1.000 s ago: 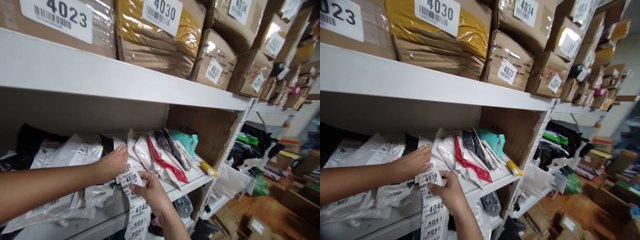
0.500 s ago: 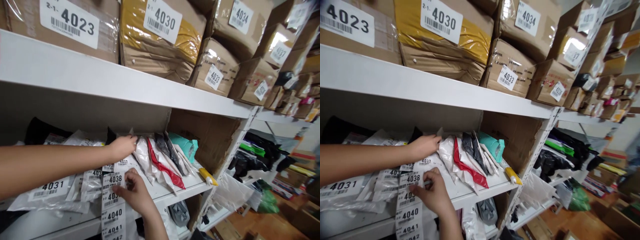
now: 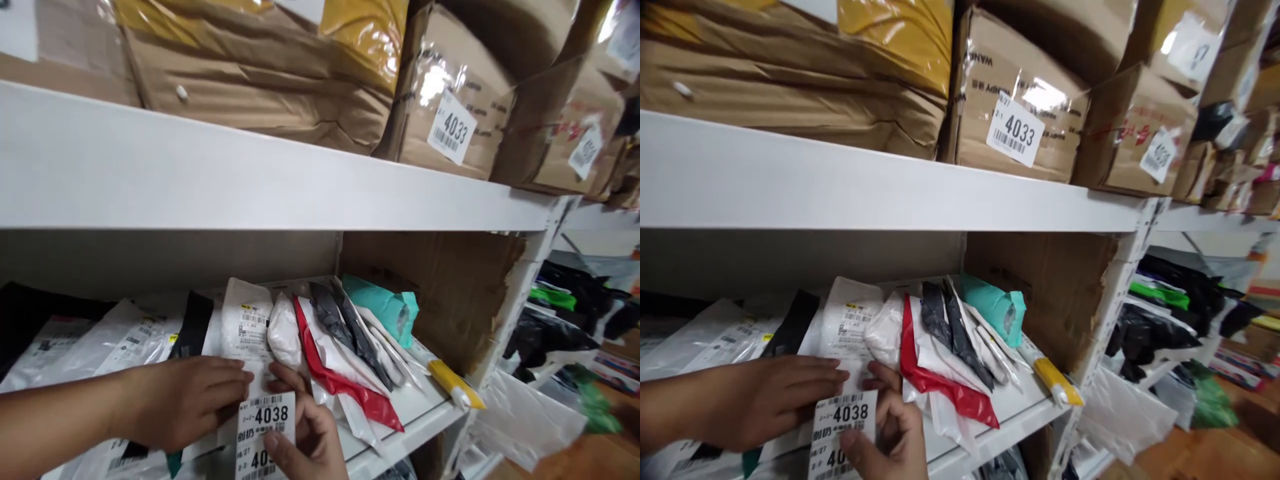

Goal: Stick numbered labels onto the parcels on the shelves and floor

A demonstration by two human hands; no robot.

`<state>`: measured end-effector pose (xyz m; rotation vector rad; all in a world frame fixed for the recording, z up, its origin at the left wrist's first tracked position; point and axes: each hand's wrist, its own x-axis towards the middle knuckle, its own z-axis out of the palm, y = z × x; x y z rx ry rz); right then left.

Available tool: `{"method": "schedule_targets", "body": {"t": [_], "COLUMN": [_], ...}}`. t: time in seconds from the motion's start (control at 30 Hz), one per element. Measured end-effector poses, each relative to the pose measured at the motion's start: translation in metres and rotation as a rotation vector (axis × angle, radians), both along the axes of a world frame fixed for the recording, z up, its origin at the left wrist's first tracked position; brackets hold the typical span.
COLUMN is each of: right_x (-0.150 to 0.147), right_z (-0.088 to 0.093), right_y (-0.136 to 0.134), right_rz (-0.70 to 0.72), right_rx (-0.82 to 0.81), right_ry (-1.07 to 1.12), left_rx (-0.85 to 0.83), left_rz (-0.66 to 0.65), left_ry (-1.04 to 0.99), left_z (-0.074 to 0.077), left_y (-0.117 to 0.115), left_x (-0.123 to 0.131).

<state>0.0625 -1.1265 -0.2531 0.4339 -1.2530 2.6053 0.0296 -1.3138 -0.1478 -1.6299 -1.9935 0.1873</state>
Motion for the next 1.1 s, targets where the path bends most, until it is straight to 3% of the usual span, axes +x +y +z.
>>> {"method": "schedule_targets", "body": {"t": [0.1, 0.2, 0.37, 0.5, 0.67, 0.93, 1.1], "right_x": [0.002, 0.004, 0.001, -0.001, 0.001, 0.0, -0.001], "right_z": [0.003, 0.005, 0.016, 0.026, 0.028, 0.03, 0.024], "right_y": [0.0, -0.002, -0.009, -0.01, -0.011, -0.014, -0.017], "right_rz": [0.009, 0.101, 0.164, 0.181, 0.203, 0.162, -0.141], "right_rx": [-0.013, 0.006, 0.065, 0.164, 0.16, 0.225, 0.542], "right_ry": [-0.073, -0.157, -0.178, -0.147, -0.102, -0.081, -0.107], "left_rx": [0.062, 0.059, 0.211, 0.159, 0.044, 0.141, 0.064], "left_rz": [-0.021, 0.04, 0.3, 0.423, 0.473, 0.501, 0.559], "left_ry": [-0.053, -0.341, -0.692, -0.842, -0.728, -0.641, -0.365], "left_z": [0.002, 0.012, 0.032, 0.041, 0.041, 0.033, 0.022], "left_y": [0.0, 0.004, 0.019, 0.03, 0.033, 0.032, 0.037], "left_x": [0.0, -0.001, -0.007, -0.015, -0.015, -0.011, -0.005]}}
